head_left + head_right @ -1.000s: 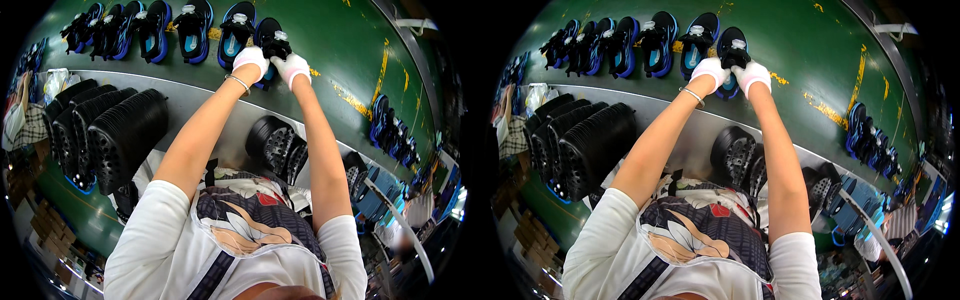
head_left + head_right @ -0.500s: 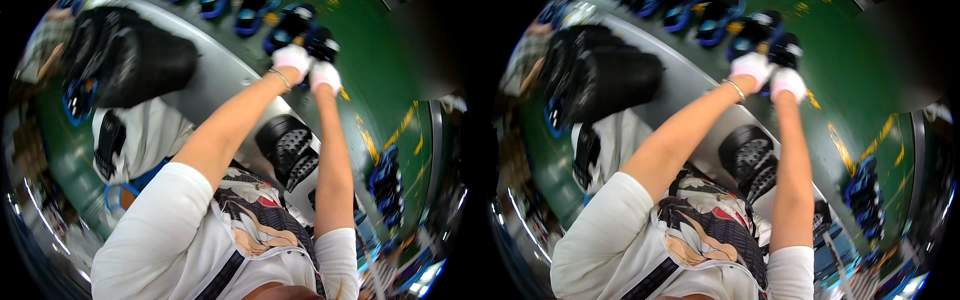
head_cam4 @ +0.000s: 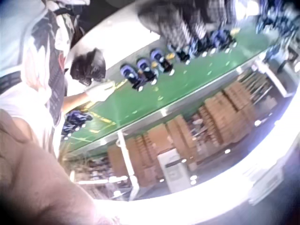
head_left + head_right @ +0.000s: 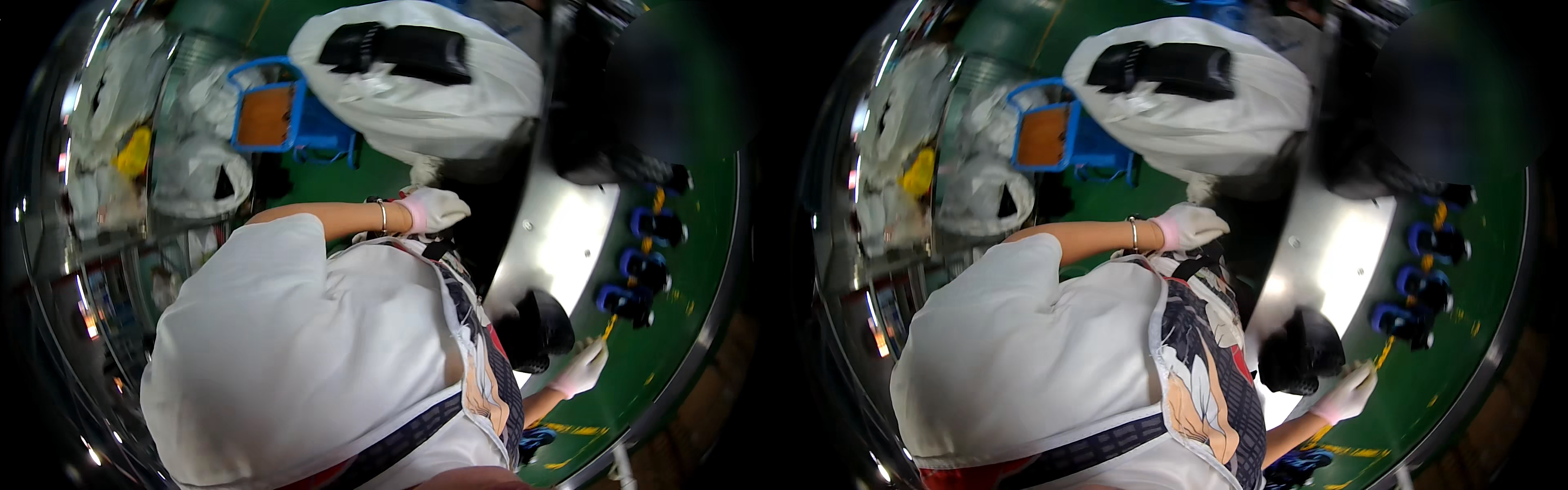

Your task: The person sits on a low stool and assembles shoes by inserting black plastic shoe trees into the uppers. They retrieve the shoe trees from a white sack, place them into the shoes on a metal table, and then move the assembled shoes to a nearby conveyor belt.

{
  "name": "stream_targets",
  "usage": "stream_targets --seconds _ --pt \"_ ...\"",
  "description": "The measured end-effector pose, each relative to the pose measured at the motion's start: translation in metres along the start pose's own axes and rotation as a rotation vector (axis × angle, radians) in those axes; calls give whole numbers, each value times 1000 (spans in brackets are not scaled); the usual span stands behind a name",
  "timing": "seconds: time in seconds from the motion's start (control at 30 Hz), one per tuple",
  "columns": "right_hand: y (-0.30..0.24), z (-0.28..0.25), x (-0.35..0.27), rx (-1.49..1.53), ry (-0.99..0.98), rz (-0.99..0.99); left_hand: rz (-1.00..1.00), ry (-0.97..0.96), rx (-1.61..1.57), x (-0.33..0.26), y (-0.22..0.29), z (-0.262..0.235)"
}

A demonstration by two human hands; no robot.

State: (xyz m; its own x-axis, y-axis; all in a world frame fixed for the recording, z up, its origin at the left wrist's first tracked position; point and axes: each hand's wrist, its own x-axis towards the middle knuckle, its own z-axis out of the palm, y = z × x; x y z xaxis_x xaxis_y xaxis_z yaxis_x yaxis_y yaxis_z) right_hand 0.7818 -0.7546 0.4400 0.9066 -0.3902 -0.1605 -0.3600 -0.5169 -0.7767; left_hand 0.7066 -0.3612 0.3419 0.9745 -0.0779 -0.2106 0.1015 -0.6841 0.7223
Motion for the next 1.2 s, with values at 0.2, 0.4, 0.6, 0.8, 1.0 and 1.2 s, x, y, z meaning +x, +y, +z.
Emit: stream_targets --seconds 0.2,0.4,0.6,0.8,1.0,1.2 --pt "-67 128 -88 -235 -525 -265 -422 46 25 -85 -103 -30" --pt "-116 231 -135 -496 -1028 -608 -617 52 -103 -151 -152 -37" --pt "-149 308 -135 -787 -1261 -996 -722 -120 -177 -198 -159 -21" --pt "-101 427 -125 -926 -1698 -1195 -964 147 -298 -240 -151 4" --pt "-61 486 -167 -1256 -2045 -1001 -1130 230 -391 -277 -139 53" --pt "-80 515 -256 -1554 -2053 -1009 -1186 436 -534 -330 -157 89"
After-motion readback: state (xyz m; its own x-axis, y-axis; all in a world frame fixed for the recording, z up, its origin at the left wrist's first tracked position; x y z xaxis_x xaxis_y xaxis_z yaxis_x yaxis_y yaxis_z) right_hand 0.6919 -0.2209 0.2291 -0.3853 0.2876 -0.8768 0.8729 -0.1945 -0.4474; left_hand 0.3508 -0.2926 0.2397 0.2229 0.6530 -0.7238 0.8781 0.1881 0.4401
